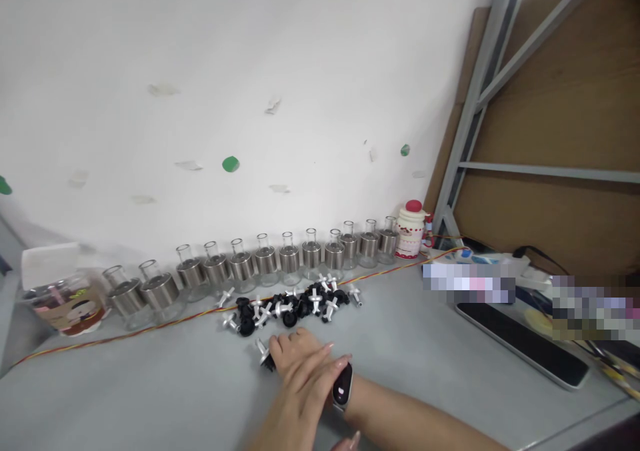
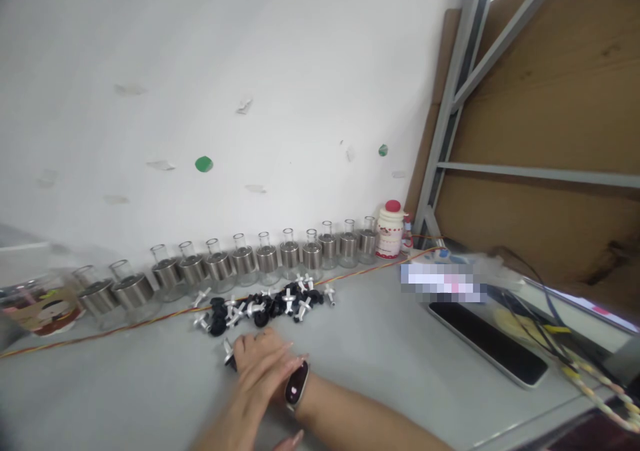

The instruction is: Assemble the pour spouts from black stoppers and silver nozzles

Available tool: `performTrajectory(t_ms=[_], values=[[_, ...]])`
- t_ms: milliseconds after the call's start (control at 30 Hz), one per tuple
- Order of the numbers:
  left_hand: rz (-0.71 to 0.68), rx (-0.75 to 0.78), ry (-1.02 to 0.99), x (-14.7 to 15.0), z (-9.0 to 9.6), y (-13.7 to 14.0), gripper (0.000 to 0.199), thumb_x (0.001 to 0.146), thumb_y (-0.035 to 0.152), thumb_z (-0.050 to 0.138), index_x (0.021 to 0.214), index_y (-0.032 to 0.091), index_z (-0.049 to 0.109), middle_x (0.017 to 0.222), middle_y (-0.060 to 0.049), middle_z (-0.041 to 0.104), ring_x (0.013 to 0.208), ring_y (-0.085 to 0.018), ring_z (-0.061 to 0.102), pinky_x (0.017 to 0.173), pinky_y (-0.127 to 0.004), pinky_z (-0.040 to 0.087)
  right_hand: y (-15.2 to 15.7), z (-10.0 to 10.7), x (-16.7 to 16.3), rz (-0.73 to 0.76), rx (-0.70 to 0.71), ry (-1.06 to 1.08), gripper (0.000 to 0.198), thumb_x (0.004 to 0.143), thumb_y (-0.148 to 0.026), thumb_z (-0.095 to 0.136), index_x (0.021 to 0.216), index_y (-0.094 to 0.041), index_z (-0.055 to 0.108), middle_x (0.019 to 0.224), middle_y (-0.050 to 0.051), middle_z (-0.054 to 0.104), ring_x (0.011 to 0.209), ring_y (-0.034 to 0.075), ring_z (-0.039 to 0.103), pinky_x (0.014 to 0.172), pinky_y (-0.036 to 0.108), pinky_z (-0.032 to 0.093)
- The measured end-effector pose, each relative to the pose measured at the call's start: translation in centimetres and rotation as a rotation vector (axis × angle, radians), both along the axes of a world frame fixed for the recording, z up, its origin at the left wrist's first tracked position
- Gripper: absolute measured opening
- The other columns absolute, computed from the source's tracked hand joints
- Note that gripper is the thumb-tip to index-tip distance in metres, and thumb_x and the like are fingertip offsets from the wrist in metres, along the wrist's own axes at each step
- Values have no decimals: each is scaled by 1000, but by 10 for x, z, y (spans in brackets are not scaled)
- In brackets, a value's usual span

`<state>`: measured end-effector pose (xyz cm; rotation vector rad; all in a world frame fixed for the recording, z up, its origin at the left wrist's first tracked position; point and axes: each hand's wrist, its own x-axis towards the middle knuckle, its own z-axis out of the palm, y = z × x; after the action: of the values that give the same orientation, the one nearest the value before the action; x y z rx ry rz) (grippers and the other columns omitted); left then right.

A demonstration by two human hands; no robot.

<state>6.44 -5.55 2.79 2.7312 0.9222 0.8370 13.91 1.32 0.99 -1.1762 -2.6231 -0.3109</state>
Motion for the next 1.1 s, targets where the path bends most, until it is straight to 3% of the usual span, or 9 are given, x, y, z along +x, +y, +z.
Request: performTrajectory(t_ms=[167, 300, 400, 500, 633, 700, 800, 967, 1100], values=[[-36, 49, 53, -1, 6, 2, 73, 73, 24, 58, 134, 20, 17, 133, -10, 42, 123, -25, 36, 97, -42, 38, 1, -6, -3, -15, -21, 19, 15, 71, -5, 55, 83, -15, 58, 70, 8, 67, 54, 21, 61, 52, 32, 44], [5, 167, -9, -7, 9, 3, 67, 75, 20, 54, 132, 16, 19, 128, -12, 47, 122, -25, 35, 98, -40, 36, 1, -2, 7, -3, -30, 69, 8, 74, -15, 57, 82, -18, 57, 73, 6, 65, 60, 19, 60, 59, 32, 45], [226, 235, -100, -22, 7, 10, 49, 80, 19, 48, 125, 17, 30, 113, -13, 54, 106, -23, 50, 88, -38, 42, 5, 13, 27, -22, -36, 130, 9, 78, -20, 54, 87, -20, 56, 76, 3, 63, 66, 18, 59, 60, 29, 44], [514, 199, -93, -40, 5, 22, 25, 83, 24, 44, 107, 16, 46, 91, -10, 56, 86, -23, 56, 77, -40, 45, 10, 29, 49, -198, -1, 214, 21, 84, -12, 41, 102, -16, 52, 86, 8, 60, 73, 20, 59, 63, 30, 44], [666, -59, 120, -52, 6, 32, 21, 81, 33, 46, 92, 16, 52, 83, -9, 57, 80, -27, 56, 69, -41, 45, 15, 32, 59, -299, -37, 420, 24, 85, -17, 43, 108, -17, 51, 95, 8, 55, 84, 20, 57, 71, 30, 45], [680, -176, 171, -52, 6, 35, 24, 80, 33, 46, 94, 14, 53, 87, -11, 58, 84, -28, 56, 71, -40, 45, 16, 28, 57, -242, -64, 472, 27, 84, -21, 48, 111, -18, 50, 98, 7, 53, 87, 20, 55, 76, 30, 45], [657, -226, 143, -52, 1, 38, 27, 82, 30, 44, 103, 14, 52, 94, -11, 57, 90, -27, 55, 76, -40, 44, 15, 21, 49, -161, -88, 459, 32, 81, -24, 54, 112, -18, 49, 99, 8, 53, 90, 20, 54, 79, 32, 45], [592, -200, 8, -55, -7, 45, 30, 83, 27, 44, 112, 22, 52, 93, -6, 55, 91, -23, 54, 80, -39, 42, 13, 17, 43, -79, -100, 385, 28, 78, -18, 57, 106, -19, 53, 98, 6, 54, 90, 20, 52, 81, 33, 43], [524, -306, -202, -54, -9, 46, 29, 84, 31, 45, 111, 25, 51, 93, -4, 57, 85, -19, 57, 77, -35, 46, 10, 20, 43, -67, -126, 497, 19, 82, -19, 52, 101, -18, 55, 96, 6, 54, 90, 19, 51, 81, 32, 41]])
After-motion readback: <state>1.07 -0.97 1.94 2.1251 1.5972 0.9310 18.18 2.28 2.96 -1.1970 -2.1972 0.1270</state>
